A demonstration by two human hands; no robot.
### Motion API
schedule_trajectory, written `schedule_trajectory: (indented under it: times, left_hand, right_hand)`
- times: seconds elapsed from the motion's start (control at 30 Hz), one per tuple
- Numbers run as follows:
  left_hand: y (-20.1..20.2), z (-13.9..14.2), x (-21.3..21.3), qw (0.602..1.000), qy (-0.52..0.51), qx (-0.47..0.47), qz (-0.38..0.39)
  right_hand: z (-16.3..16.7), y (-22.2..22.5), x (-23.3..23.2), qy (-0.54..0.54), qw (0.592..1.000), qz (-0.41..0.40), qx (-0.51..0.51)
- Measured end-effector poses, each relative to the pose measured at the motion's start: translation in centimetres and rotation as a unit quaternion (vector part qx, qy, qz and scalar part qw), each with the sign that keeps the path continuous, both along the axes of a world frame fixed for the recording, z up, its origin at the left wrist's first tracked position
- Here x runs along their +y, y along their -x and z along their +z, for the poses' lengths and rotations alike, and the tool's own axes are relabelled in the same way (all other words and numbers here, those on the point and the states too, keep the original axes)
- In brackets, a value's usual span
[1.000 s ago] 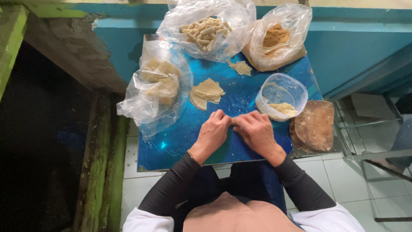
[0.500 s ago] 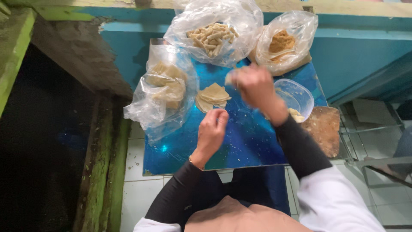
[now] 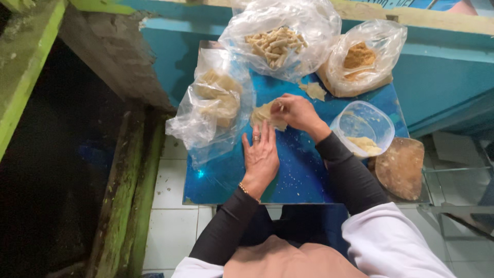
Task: The person sits at a small blue table and folds stuffed pastries. They take filling from a plastic bag with a spoon, place it onto a square pastry wrapper, fold the wrapper over the filling, and set the folded pastry onto a pile of finished pieces on the table.
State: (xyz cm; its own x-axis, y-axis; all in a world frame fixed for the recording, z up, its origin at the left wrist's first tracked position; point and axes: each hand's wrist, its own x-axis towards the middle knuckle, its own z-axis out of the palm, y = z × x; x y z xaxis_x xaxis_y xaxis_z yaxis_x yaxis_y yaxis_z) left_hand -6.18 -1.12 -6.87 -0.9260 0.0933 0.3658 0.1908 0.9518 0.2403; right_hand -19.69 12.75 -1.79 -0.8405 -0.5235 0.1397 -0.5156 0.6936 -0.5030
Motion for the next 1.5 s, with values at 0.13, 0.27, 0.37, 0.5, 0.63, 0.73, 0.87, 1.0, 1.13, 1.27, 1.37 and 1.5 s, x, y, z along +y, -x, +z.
schedule_trajectory:
  times: [0.13,0.27,0.37,0.5,0.63,0.73,0.87,1.0,1.13,1.27,1.37,1.5]
  left_hand:
    - [0.3,-0.1,-0.3,0.999,-0.014,-0.026,-0.011]
    - [0.7,0.1,-0.5,0.999,-0.031,-0.007,-0.009]
    - [0.7,0.1,-0.6,1.000,-0.026,0.002,-0.006]
    - [0.8,0.1,-0.6,0.999,-0.037,0.006,-0.003]
    - [1.1,0.4,-0.1,0.996,-0.046,0.071,0.001]
    - [1.5,0.4,0.3,0.998,-0.004,0.055,-0.010]
    - [1.6,0.1,0.0,1.000,-0.009,0.002,-0.016]
    - [1.5,0.4,-0.3,0.999,-0.035,-0.006,-0.020]
    - [0.3,1.4,-0.4,0.974,-0.211,0.067,-0.046]
    - [-2.1,2.0,-0.1,0.679,-0.677,-0.217,-0.182]
    - [-4.4,1.7,0.8,0.549,-0.742,-0.305,-0.233]
    - [-5.4,0.9,1.4,0.565,-0.738,-0.290,-0.228]
  right_hand:
    - [-0.1,-0.5,-0.1,0.031,0.999,-0.034,0.003]
    - [-1.2,-0.5,0.1,-0.023,0.993,-0.001,0.116]
    - [-2.2,1.0,0.6,0.026,0.998,-0.048,0.021]
    - [-3.2,3.2,1.3,0.120,0.975,-0.083,-0.166]
    - [-3.8,3.7,1.5,0.174,0.957,-0.081,-0.217]
    - [-3.7,3.9,1.4,0.195,0.954,-0.066,-0.218]
    - [-3.4,3.8,2.1,0.348,0.905,-0.155,-0.190]
    - [-2.4,-0.5,4.4,0.502,0.812,-0.132,-0.268]
    - [-1.0,-8.0,7.4,0.586,0.700,-0.056,-0.404]
    - [-0.9,-14.5,8.9,0.595,0.657,-0.049,-0.460]
    - [-1.7,-17.4,9.5,0.576,0.674,-0.062,-0.459]
    - [-2.6,-19.6,9.3,0.544,0.738,-0.109,-0.385]
